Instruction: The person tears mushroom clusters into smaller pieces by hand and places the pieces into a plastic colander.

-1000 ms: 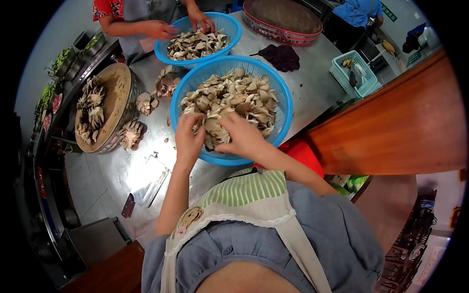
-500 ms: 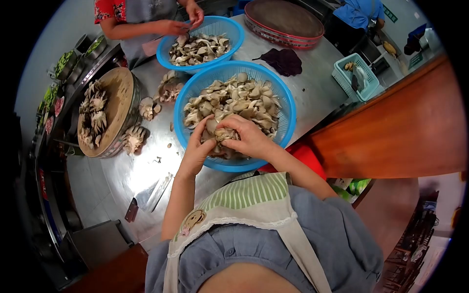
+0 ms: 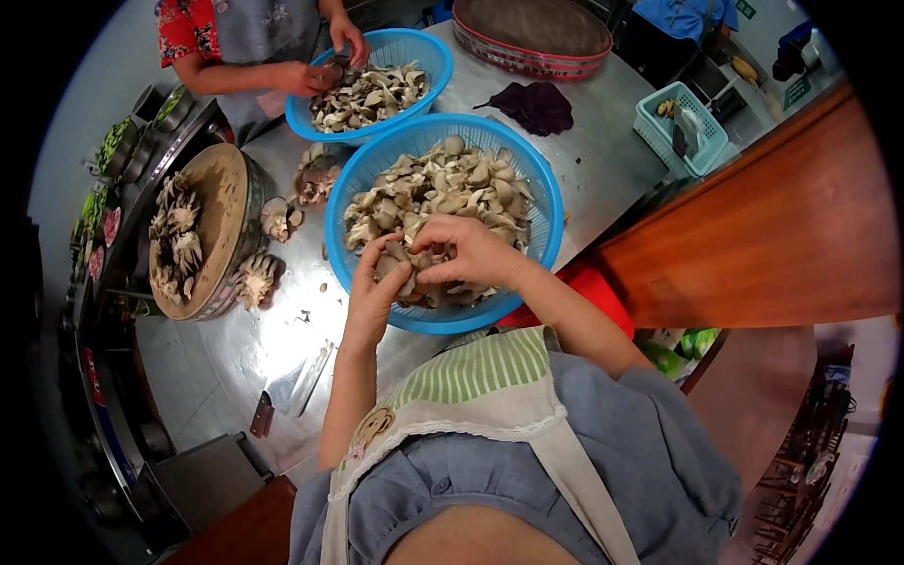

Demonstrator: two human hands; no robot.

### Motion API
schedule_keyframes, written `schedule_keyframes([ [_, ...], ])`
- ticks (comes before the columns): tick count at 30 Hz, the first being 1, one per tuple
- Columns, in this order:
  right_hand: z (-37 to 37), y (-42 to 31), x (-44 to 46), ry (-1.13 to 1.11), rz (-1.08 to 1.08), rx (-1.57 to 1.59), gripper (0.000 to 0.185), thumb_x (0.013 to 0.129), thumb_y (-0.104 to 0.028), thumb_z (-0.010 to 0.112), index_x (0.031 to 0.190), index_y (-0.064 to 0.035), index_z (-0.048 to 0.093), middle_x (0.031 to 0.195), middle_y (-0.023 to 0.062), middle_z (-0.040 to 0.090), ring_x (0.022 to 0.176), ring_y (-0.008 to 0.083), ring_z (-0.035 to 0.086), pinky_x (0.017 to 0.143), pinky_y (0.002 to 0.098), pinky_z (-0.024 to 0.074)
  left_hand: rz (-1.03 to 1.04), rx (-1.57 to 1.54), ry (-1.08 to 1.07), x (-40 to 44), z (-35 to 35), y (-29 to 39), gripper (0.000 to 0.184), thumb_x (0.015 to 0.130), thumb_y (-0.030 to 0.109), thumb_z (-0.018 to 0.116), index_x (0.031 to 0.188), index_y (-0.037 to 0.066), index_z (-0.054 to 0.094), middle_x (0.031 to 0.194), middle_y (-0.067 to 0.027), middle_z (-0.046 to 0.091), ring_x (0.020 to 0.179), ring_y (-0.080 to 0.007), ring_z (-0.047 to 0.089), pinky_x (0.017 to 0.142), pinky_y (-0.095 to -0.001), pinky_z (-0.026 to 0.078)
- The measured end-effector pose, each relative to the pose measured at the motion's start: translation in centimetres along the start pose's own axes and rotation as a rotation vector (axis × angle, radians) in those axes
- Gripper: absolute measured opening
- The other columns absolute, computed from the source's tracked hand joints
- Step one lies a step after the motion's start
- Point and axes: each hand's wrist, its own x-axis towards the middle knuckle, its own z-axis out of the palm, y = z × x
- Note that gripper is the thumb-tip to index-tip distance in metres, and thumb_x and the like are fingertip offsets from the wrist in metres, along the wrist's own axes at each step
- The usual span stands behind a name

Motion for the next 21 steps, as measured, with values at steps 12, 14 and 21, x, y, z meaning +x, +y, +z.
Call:
schedule_keyframes([
  [12, 0.4, 0.5, 0.5, 0.133, -0.192, -0.290, 0.020, 0.082, -0.008, 0.072, 0.100, -0.0016, 0.067, 0.090, 0.0094, 0.064, 0.085, 0.0251, 0.064, 0.076, 0.0341, 0.0519, 0.205, 0.300, 0.054, 0.0, 0.3, -0.6, 0.039, 0.090, 0.004, 0.066, 0.127, 0.005, 0.057, 0.108, -0.0038, 0.064, 0.096, -0.0110, 0.059, 0.084, -0.0265, 0.049],
  [14, 0.4, 0.3, 0.5, 0.176, -0.096, -0.204, 0.018, 0.083, -0.007, 0.071, 0.100, -0.0016, 0.068, 0.092, 0.0086, 0.066, 0.086, 0.0224, 0.065, 0.077, 0.0332, 0.0522, 0.194, 0.242, 0.070, -0.3, 0.4, 0.0, 0.039, 0.089, 0.004, 0.066, 0.128, 0.006, 0.057, 0.109, -0.0040, 0.063, 0.097, -0.0118, 0.059, 0.085, -0.0268, 0.049],
  [21, -2.2, 1.0, 0.8, 0.434, -0.079, -0.272, 0.022, 0.086, -0.014, 0.073, 0.104, -0.0020, 0.071, 0.100, 0.0089, 0.068, 0.087, 0.0170, 0.066, 0.076, 0.0301, 0.0532, 0.176, 0.120, 0.181, -0.8, -1.1, 1.5, 0.046, 0.089, 0.004, 0.065, 0.134, 0.009, 0.056, 0.122, -0.0077, 0.057, 0.111, -0.0165, 0.056, 0.095, -0.0290, 0.047],
])
